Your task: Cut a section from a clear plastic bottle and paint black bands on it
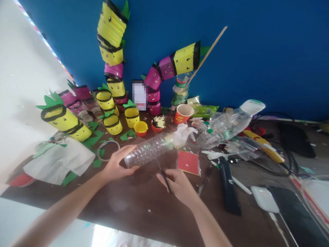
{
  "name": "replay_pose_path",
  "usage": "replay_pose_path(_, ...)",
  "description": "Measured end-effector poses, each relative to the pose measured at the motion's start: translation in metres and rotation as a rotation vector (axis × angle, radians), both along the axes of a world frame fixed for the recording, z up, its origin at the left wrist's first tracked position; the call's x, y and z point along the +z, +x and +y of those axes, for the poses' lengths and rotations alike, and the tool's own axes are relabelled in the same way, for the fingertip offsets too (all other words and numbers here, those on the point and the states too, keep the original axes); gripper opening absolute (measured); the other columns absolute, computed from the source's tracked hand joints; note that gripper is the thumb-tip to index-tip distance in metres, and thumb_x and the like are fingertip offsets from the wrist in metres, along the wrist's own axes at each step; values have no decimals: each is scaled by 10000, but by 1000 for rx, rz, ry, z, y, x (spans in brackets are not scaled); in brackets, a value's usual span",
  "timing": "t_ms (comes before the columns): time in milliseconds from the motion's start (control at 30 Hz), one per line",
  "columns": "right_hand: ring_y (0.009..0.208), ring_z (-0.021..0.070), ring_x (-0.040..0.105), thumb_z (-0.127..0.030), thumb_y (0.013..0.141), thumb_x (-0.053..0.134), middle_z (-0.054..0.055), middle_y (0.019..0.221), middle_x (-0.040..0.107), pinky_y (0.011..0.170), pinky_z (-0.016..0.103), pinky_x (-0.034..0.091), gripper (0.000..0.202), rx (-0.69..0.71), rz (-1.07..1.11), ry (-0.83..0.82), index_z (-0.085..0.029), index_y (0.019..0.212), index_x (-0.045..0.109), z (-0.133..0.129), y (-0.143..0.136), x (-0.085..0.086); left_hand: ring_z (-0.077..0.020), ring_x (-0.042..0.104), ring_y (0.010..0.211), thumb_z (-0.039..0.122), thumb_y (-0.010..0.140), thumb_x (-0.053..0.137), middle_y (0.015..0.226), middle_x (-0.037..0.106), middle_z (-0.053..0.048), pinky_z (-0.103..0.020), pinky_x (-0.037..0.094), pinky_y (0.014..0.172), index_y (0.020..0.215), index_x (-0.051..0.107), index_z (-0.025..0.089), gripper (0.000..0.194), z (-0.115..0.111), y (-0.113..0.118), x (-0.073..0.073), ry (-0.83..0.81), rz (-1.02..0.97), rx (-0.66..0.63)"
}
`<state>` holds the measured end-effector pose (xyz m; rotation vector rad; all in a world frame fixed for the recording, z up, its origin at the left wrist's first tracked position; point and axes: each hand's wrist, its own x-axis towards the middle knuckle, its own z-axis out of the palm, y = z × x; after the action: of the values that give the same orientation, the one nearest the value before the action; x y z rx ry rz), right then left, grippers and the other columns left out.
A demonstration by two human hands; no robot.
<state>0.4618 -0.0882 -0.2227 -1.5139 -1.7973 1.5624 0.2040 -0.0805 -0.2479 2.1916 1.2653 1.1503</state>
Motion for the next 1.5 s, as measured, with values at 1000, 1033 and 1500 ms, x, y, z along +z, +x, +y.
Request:
replay_pose_path(1000, 422, 89, 426, -665, 691, 563, -16, 414, 470, 446, 227, 258, 529, -31, 70, -99, -183, 489, 478, 1, -1, 6, -240, 535, 1213, 279, 746, 707, 1323, 529, -132, -387, 500, 991, 1408, 370, 239, 743, -2, -2, -2, 127, 61, -151)
replay_pose_path(1033, 425, 87, 427, -656, 702, 559, -18, 417, 470, 447, 225, 258, 526, -28, 65, -91, -183, 488, 474, 1, 0, 5, -242, 534, 1215, 281, 748, 705, 1324, 528, -130, -391, 498, 993, 1409, 368, 242, 743, -2, -3, -2, 124, 64, -153)
replay_pose_path(1500, 411, 86, 426, -662, 729, 539, -23, 407, 460, 437, 226, 275, 541, -57, 22, -72, -189, 479, 459, -2, -3, 5, -264, 550, 1200, 299, 749, 706, 1316, 542, -134, -420, 514, 963, 1419, 346, 259, 762, 0, -7, -7, 149, 135, -102)
